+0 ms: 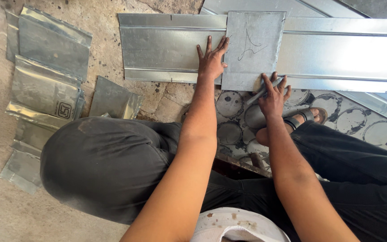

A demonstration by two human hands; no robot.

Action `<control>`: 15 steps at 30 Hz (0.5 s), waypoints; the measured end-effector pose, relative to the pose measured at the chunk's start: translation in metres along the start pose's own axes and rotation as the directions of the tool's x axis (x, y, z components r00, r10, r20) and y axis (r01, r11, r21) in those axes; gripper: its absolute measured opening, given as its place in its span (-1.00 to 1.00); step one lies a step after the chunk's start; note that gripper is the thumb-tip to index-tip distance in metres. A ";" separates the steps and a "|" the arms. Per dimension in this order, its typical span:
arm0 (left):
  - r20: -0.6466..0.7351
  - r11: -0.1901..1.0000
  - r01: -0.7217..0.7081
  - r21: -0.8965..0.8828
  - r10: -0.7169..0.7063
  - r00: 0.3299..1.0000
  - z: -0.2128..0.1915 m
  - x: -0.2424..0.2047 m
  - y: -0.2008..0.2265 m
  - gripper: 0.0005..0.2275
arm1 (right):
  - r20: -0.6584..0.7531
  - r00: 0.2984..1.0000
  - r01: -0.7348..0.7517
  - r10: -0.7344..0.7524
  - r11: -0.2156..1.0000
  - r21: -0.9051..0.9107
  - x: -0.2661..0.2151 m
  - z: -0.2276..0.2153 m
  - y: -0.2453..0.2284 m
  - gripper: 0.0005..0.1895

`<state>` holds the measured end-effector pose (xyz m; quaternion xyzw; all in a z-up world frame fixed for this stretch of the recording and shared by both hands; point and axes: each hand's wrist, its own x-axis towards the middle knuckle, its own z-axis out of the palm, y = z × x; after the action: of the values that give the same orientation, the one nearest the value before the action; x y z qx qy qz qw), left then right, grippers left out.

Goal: The person sits on the floor and uses a metal template and a marker to trace outlines onto long, silver metal sheets. The person repeatedly positions the template on the sheet, traces the shape, and then moves the template to a new location to repeat the process.

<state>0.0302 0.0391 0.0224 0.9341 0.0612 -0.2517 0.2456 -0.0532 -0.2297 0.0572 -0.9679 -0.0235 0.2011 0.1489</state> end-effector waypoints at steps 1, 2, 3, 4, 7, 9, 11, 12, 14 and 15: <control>-0.002 1.000 -0.001 0.004 0.001 1.000 0.001 0.000 0.000 -0.14 | -0.014 1.000 0.014 -0.014 1.000 0.004 0.000 0.000 0.000 0.05; -0.001 1.000 0.000 0.003 0.000 1.000 0.002 0.000 0.000 -0.14 | -0.029 0.999 0.029 -0.029 1.000 0.008 0.000 0.000 0.000 0.05; 0.000 1.000 0.001 0.003 -0.001 1.000 0.002 0.000 0.000 -0.14 | -0.043 0.998 0.044 -0.043 0.999 0.012 -0.001 0.000 0.000 0.05; -0.001 1.000 0.001 0.003 -0.001 1.000 0.002 0.001 0.000 -0.14 | -0.045 0.998 0.045 -0.045 0.999 0.012 -0.001 0.000 0.000 0.05; 0.006 1.000 0.005 0.001 -0.005 1.000 0.002 0.001 -0.001 -0.15 | -0.042 0.998 0.041 -0.040 0.999 0.013 -0.001 0.000 -0.001 0.05; 0.012 1.000 0.022 0.010 -0.022 1.000 0.003 0.003 0.001 -0.15 | -0.030 0.999 0.026 -0.026 1.000 0.012 -0.001 0.001 -0.002 0.05; 0.018 0.999 0.030 0.015 -0.030 0.999 0.003 0.003 0.002 -0.15 | -0.010 1.000 0.004 -0.004 1.000 0.014 -0.002 0.001 -0.003 0.04; 0.018 0.999 0.030 0.016 -0.030 0.999 0.002 0.003 0.002 -0.15 | -0.003 1.000 -0.006 0.006 1.000 0.016 0.000 0.001 -0.003 0.04; 0.015 0.999 0.029 0.016 -0.029 0.999 0.001 0.001 0.002 -0.15 | -0.012 1.000 0.000 0.000 1.000 0.023 0.000 0.002 -0.002 0.04; 0.012 0.999 0.028 0.014 -0.029 1.000 0.000 0.000 0.002 -0.15 | -0.016 1.000 0.003 -0.003 1.000 0.026 -0.001 0.002 -0.002 0.04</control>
<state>0.0301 0.0371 0.0232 0.9332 0.0712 -0.2615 0.2359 -0.0552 -0.2277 0.0559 -0.9674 -0.0210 0.1933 0.1621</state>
